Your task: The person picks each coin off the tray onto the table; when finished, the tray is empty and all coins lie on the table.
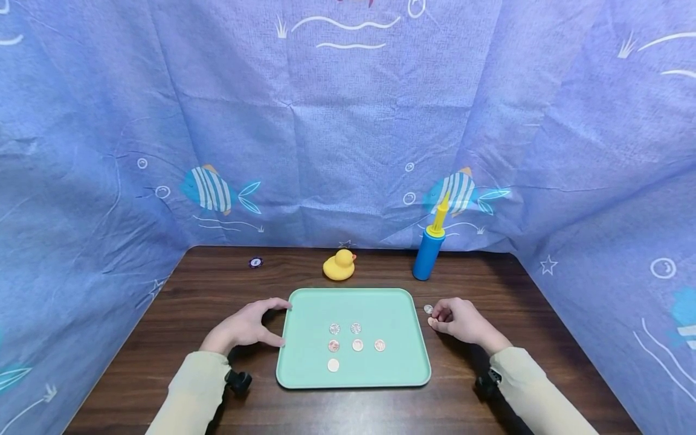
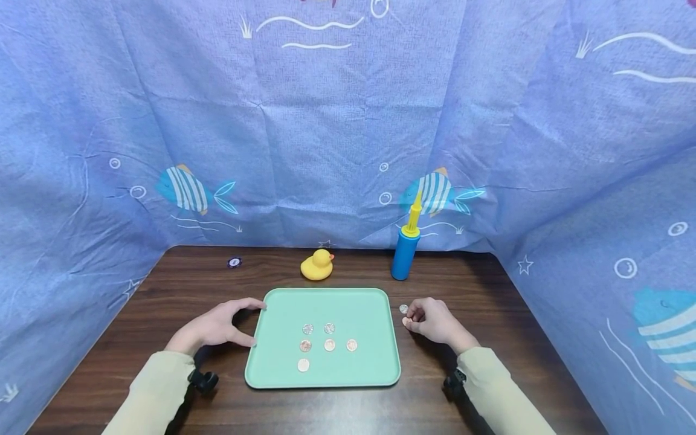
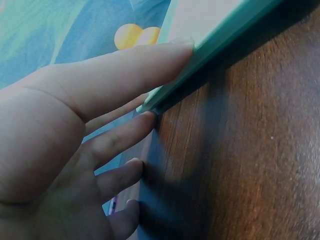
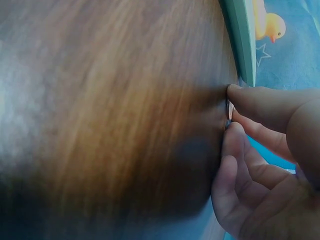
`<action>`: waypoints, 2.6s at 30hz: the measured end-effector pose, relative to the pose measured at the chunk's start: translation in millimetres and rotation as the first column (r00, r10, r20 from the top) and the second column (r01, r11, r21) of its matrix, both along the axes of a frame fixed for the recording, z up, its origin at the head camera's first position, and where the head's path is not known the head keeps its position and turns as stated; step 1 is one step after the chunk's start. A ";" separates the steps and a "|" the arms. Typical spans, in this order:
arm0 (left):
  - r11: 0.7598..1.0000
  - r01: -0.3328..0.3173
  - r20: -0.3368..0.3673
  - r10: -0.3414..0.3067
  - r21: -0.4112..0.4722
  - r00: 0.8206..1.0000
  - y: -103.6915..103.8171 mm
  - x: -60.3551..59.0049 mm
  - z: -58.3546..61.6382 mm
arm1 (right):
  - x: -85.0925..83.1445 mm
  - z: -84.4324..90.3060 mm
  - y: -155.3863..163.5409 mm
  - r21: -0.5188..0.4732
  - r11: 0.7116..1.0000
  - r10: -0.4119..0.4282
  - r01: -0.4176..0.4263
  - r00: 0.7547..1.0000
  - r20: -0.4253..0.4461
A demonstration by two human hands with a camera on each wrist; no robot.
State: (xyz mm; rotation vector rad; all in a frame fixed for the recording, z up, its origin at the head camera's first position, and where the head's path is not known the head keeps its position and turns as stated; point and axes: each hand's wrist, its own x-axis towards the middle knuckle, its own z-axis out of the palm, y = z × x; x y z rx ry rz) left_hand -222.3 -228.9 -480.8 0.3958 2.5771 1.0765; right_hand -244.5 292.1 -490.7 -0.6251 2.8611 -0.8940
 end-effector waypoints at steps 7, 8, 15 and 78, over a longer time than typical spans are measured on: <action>1.000 -0.005 0.002 0.005 -0.003 1.000 0.3 0.8 -0.3 | -2.6 3.7 1.0 -0.017 1.000 -0.004 0.005 1.000 0.018; 1.000 -0.007 0.003 0.007 -0.003 1.000 0.2 1.0 -0.2 | -3.3 4.4 0.7 -0.028 1.000 -0.005 0.005 1.000 0.017; 1.000 0.001 -0.002 -0.001 0.008 1.000 0.2 0.6 -0.9 | -7.8 11.2 -10.9 -0.094 0.992 0.083 -0.082 0.997 0.005; 1.000 0.003 0.003 -0.003 -0.011 1.000 0.6 -1.2 0.4 | -14.9 18.2 -176.3 0.103 0.907 0.402 -0.408 0.913 0.072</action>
